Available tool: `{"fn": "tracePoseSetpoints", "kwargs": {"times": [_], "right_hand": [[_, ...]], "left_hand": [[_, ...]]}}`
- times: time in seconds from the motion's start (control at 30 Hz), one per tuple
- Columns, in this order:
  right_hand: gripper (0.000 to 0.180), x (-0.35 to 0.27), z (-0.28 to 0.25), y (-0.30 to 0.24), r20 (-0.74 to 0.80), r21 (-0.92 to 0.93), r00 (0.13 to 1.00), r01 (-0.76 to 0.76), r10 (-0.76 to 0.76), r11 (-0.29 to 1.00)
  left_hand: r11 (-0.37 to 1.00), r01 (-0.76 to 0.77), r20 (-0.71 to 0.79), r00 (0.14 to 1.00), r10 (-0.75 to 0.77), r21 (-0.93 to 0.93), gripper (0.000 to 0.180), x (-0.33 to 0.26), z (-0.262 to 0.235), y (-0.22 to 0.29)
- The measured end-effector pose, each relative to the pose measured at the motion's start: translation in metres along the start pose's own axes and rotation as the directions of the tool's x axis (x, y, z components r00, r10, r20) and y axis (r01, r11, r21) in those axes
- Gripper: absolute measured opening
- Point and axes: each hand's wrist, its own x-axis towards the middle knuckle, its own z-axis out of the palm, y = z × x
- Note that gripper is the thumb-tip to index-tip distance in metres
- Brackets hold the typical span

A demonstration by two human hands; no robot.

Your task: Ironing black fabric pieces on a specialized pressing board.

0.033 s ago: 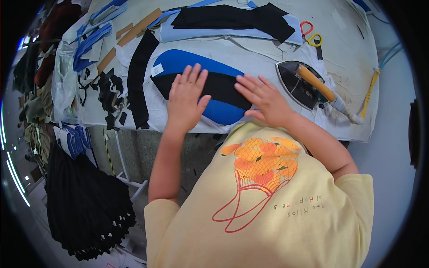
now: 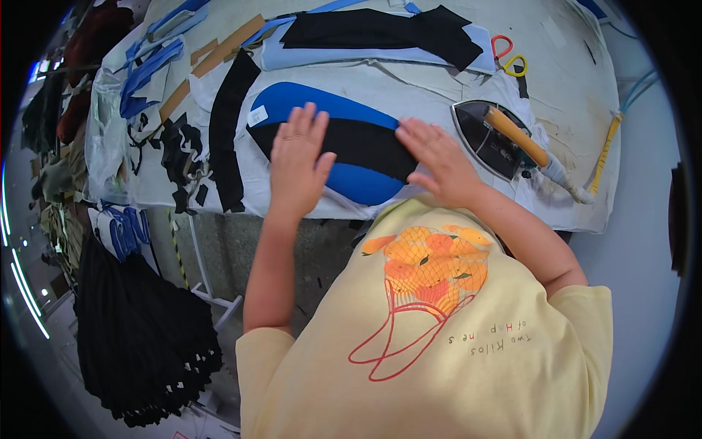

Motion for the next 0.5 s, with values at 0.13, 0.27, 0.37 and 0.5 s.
{"fn": "tracePoseSetpoints", "kwargs": {"times": [0.13, 0.27, 0.37, 0.5], "right_hand": [[0.056, -0.011, 0.005, 0.043, 0.044, 0.560, 0.935, -0.315, 0.353, 0.766], [0.032, -0.001, 0.009, 0.047, 0.334, 0.759, 0.878, -0.466, 0.341, 0.455], [0.019, -0.007, 0.000, 0.061, 0.475, 0.573, 0.843, -0.514, 0.252, 0.638], [0.012, -0.013, -0.042, 0.054, 0.499, 0.572, 0.785, -0.617, 0.367, 0.541]], "left_hand": [[0.995, 0.095, -0.217, 0.971, -0.102, -0.041, 0.036, 0.003, -0.016, -0.036], [0.994, 0.011, -0.141, 0.990, 0.005, 0.113, 0.032, 0.010, -0.025, -0.029], [0.993, 0.121, -0.061, 0.991, -0.121, 0.007, 0.027, 0.009, -0.029, -0.024], [0.978, 0.102, -0.099, 0.988, -0.121, -0.180, 0.014, -0.001, -0.036, -0.035]]}}
